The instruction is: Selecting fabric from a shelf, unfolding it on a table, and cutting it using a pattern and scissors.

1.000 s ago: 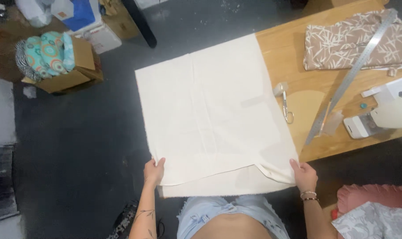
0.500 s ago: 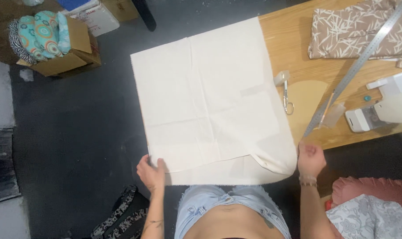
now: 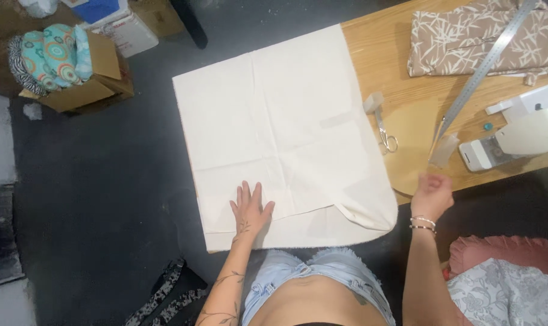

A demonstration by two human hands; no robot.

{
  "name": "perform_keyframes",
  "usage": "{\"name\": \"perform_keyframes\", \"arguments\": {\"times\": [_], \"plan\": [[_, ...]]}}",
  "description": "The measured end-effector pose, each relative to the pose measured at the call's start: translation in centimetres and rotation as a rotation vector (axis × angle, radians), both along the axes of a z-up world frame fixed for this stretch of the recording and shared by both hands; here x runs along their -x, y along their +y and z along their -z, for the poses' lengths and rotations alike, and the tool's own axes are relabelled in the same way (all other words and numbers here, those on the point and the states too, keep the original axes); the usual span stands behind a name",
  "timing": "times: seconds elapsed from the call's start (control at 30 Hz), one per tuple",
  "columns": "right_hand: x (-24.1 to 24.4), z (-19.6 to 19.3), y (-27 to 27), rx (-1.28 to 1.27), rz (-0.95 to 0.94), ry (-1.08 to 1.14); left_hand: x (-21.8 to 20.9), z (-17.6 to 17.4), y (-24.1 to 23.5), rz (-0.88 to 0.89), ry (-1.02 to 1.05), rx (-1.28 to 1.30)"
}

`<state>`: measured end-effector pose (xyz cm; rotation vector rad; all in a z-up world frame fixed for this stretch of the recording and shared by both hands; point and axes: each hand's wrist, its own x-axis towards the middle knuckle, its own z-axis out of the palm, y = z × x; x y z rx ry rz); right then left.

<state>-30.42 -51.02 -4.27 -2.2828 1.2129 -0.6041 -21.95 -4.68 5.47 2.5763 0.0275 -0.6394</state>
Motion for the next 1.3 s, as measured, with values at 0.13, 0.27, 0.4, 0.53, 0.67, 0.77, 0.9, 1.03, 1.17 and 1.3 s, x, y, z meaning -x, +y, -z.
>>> {"name": "perform_keyframes", "arguments": {"times": [0.13, 0.27, 0.4, 0.53, 0.67, 0.77, 0.9, 1.03, 1.17, 1.3], "plan": [[1.3, -6.3, 0.4, 0.259, -0.106, -0.162, -0.3, -1.0, -0.1, 0.027, 0.081, -0.085], [1.6, -11.9, 1.8, 0.247, -0.203, -0.381, -0.6, -0.4, -0.5, 0.019, 0.119, -0.219], [0.1, -16.1, 6.2, 0.042, -0.298, -0.496, -0.8, 0.7, -1.3, -0.009, 0.087, -0.248], [-1.4, -16.1, 10.0, -0.317, -0.452, -0.553, -0.3, -0.3, -2.9, -0.009, 0.029, -0.125], [-2.6, -14.8, 12.4, -0.638, -0.594, -0.466, 1.2, -0.8, -3.7, 0.227, -0.13, 0.043], [-3.1, -15.3, 12.6, -0.526, -0.656, -0.319, 3.4, 2.4, -2.9, 0.37, -0.214, 0.158], [-2.9, -13.6, 9.1, -0.242, -0.384, -0.544, 5.5, 2.2, -1.7, 0.453, -0.089, 0.213], [-3.9, -11.6, 4.2, 0.027, -0.058, -0.733, 6.6, 3.0, 0.5, 0.651, -0.228, 0.385], [-5.1, -3.7, -0.9, 0.012, 0.07, -0.695, 7.1, 3.4, 0.8, 0.816, -0.397, 0.186], [-4.8, 1.5, -3.1, -0.193, 0.177, -0.616, 7.0, 4.8, 0.9, 0.79, -0.558, 0.272]]}}
